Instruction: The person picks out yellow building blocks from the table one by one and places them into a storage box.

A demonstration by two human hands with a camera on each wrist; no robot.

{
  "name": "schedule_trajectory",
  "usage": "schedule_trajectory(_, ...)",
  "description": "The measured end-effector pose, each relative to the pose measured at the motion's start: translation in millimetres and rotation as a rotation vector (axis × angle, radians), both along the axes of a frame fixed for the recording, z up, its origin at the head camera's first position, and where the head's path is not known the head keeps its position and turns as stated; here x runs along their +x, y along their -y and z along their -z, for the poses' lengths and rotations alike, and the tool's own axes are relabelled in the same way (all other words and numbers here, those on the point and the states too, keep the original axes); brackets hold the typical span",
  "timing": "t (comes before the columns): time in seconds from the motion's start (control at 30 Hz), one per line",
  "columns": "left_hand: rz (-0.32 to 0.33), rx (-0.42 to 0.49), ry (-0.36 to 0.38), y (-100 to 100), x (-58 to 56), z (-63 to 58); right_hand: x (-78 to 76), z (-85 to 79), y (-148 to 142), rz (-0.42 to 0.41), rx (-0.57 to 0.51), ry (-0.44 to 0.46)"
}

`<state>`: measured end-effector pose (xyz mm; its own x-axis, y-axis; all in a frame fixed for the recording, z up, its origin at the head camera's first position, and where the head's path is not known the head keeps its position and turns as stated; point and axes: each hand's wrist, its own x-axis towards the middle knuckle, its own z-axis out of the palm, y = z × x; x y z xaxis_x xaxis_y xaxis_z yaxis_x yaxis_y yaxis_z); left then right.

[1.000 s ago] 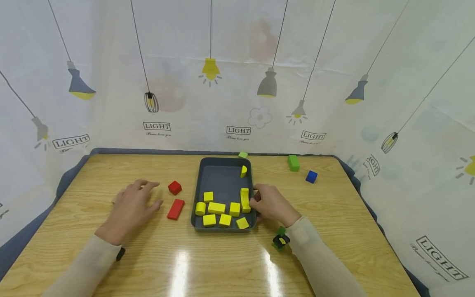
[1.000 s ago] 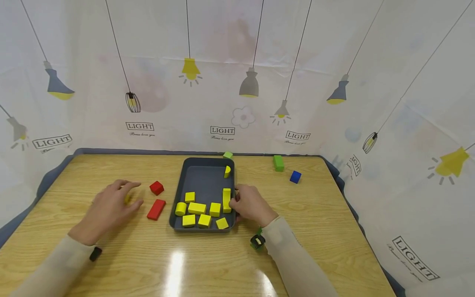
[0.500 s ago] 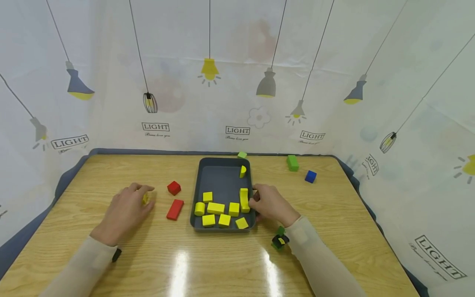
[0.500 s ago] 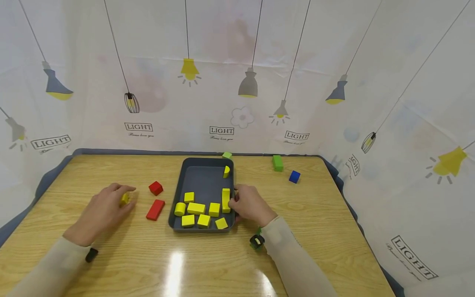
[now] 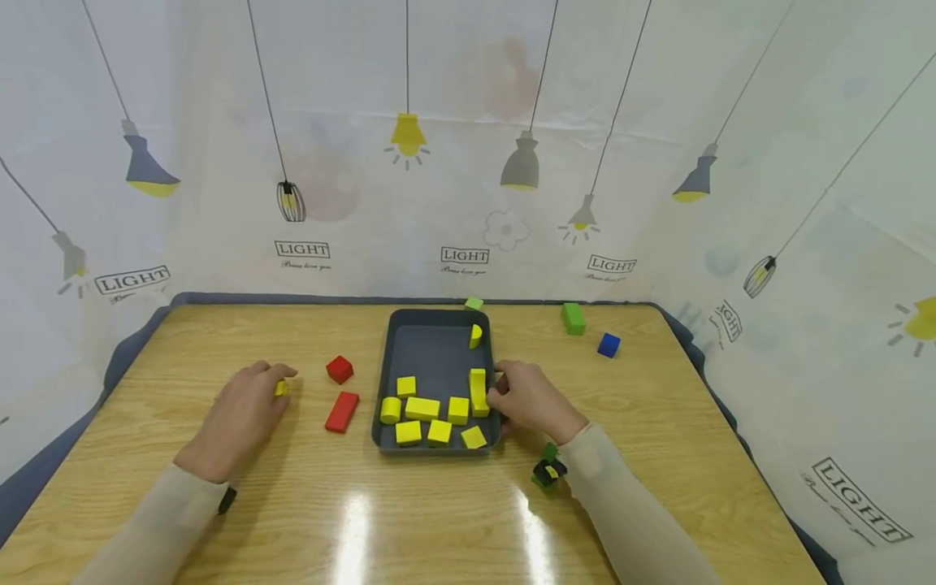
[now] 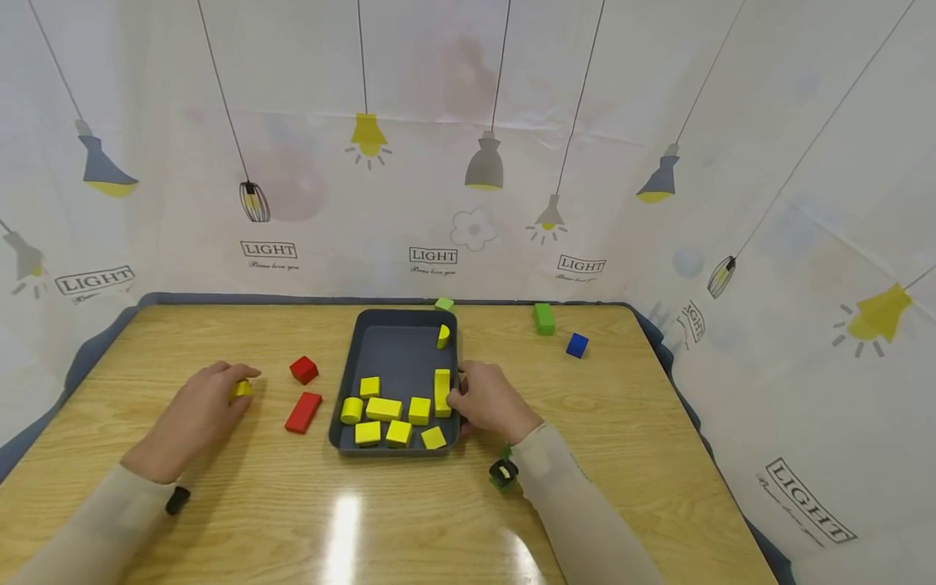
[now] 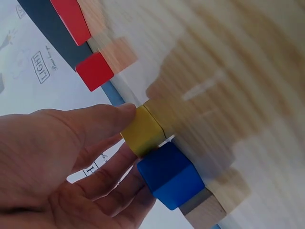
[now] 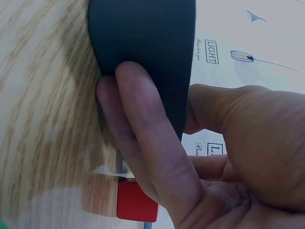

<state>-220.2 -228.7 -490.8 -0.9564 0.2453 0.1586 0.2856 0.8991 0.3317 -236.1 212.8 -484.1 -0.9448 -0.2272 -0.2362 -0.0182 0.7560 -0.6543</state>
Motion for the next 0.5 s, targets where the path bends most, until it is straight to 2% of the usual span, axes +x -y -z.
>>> schedule_trajectory(0.5, -0.014, 0.009, 0.020, -3.9, -2.4, -2.3, -0.7, 0.5, 0.6, -0.001, 0.014, -0.006)
